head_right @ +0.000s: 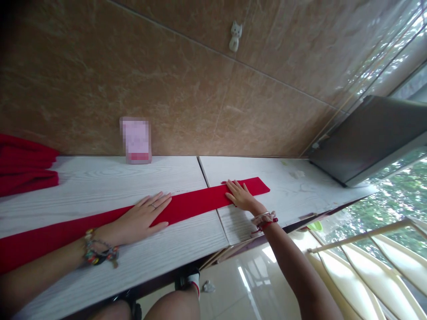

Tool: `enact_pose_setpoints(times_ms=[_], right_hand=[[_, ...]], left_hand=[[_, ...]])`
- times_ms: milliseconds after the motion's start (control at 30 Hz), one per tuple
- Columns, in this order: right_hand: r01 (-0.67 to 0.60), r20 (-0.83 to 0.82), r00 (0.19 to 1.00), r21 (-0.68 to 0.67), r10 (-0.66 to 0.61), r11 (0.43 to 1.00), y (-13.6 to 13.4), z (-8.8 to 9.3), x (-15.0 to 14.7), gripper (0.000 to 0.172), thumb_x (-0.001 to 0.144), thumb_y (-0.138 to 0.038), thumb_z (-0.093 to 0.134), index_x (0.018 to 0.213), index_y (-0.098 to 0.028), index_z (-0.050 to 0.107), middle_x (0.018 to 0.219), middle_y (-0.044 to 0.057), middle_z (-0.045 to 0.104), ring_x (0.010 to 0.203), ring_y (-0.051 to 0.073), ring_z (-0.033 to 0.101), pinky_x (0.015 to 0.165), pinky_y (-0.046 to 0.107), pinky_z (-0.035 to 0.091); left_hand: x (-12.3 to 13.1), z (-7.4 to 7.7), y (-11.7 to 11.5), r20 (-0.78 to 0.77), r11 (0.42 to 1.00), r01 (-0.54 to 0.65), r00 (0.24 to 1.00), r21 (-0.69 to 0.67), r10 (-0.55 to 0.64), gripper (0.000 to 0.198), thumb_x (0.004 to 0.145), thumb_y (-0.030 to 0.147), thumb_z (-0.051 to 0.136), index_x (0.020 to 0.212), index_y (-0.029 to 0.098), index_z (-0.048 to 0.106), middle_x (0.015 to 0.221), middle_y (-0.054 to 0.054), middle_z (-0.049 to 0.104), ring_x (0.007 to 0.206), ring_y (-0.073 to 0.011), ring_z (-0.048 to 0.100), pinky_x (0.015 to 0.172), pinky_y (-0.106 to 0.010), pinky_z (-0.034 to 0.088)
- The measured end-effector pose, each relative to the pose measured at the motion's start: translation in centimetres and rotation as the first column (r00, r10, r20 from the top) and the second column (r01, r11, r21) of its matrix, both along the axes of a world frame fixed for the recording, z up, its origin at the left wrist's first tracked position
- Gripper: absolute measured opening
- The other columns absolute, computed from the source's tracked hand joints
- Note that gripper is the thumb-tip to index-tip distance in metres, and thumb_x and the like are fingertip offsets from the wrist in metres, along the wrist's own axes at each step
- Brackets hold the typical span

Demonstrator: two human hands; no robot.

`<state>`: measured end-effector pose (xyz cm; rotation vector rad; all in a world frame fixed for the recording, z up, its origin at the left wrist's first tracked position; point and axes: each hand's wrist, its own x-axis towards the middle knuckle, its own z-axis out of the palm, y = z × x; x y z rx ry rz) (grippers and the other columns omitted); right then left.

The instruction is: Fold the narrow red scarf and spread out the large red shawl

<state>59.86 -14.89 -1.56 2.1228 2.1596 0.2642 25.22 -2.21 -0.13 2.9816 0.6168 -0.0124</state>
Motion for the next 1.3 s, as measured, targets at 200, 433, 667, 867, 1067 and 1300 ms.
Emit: enact_pose_setpoints(times_ms=[200, 433, 667, 867, 1067, 1300], right_hand=[[0.129, 0.032, 0.991, -0.026, -0.128, 0.991, -1.9, -0.4, 6.8, 0.040, 0.091, -0.020, 0.030, 0.128, -0.017, 0.044, 0.139, 0.017, 0.034, 0.129, 0.031, 0.027, 0.093, 0.058, 0.034], [0.315, 0.195, 0.935, -0.079, -0.295, 0.946, -2.8, 0.3, 10.3, 0.041, 0.087, -0.011, 0.029, 0.120, -0.017, 0.052, 0.136, 0.018, 0.040, 0.125, 0.035, 0.033, 0.082, 0.062, 0.042], [0.142, -0.134, 0.985, 0.266, -0.109, 0.954, 0.0, 2.7, 1.3, 0.041, 0.086, -0.028, 0.043, 0.123, -0.012, 0.050, 0.134, 0.020, 0.041, 0.117, 0.028, 0.046, 0.091, 0.044, 0.045], [-0.390, -0.137, 0.897, 0.198, 0.419, 0.899, 0.6, 3.8, -12.1, 0.035, 0.083, -0.023, 0.051, 0.115, -0.011, 0.056, 0.116, 0.013, 0.059, 0.108, 0.021, 0.054, 0.091, 0.035, 0.047], [-0.434, 0.006, 0.899, 0.160, 0.439, 0.887, 1.1, 3.1, -14.8, 0.026, 0.083, -0.007, 0.045, 0.105, -0.010, 0.059, 0.107, 0.014, 0.063, 0.098, 0.019, 0.060, 0.084, 0.034, 0.050], [-0.491, 0.078, 0.871, 0.183, 0.485, 0.852, 1.1, 2.7, -15.9, 0.029, 0.086, -0.008, 0.044, 0.113, -0.006, 0.053, 0.114, 0.014, 0.060, 0.106, 0.019, 0.055, 0.085, 0.029, 0.049]], left_hand=[[0.1, -0.5, 0.3, 0.053, 0.999, 0.013, 0.998, 0.041, -0.015, 0.065, 0.085, 0.055, 0.030, 0.136, 0.015, 0.031, 0.142, -0.011, 0.031, 0.130, -0.0257, 0.027, 0.104, -0.040, 0.021], [0.3, -0.1, 0.1, -0.009, 1.000, -0.016, 1.000, -0.015, 0.016, 0.066, 0.085, 0.052, 0.030, 0.138, 0.013, 0.026, 0.144, -0.011, 0.026, 0.133, -0.0256, 0.021, 0.105, -0.041, 0.017], [0.4, 0.5, -0.1, -0.023, 0.998, -0.029, 0.999, -0.063, 0.027, 0.064, 0.085, 0.051, 0.032, 0.138, 0.015, 0.027, 0.144, -0.010, 0.025, 0.133, -0.0243, 0.019, 0.106, -0.040, 0.018], [0.4, 0.8, 0.0, -0.052, 0.995, -0.038, 0.998, -0.097, 0.033, 0.067, 0.085, 0.051, 0.034, 0.139, 0.014, 0.023, 0.146, -0.010, 0.022, 0.134, -0.0244, 0.016, 0.106, -0.041, 0.016], [0.3, 1.1, 0.5, -0.088, 0.985, -0.036, 0.996, -0.168, 0.022, 0.068, 0.084, 0.056, 0.035, 0.139, 0.017, 0.023, 0.147, -0.010, 0.018, 0.135, -0.0256, 0.011, 0.106, -0.043, 0.015], [-2.7, 0.3, 1.0, -0.036, 0.996, -0.036, 0.999, -0.078, 0.033, 0.060, 0.086, 0.052, 0.033, 0.137, 0.023, 0.028, 0.146, -0.007, 0.022, 0.134, -0.0249, 0.016, 0.107, -0.043, 0.014]])
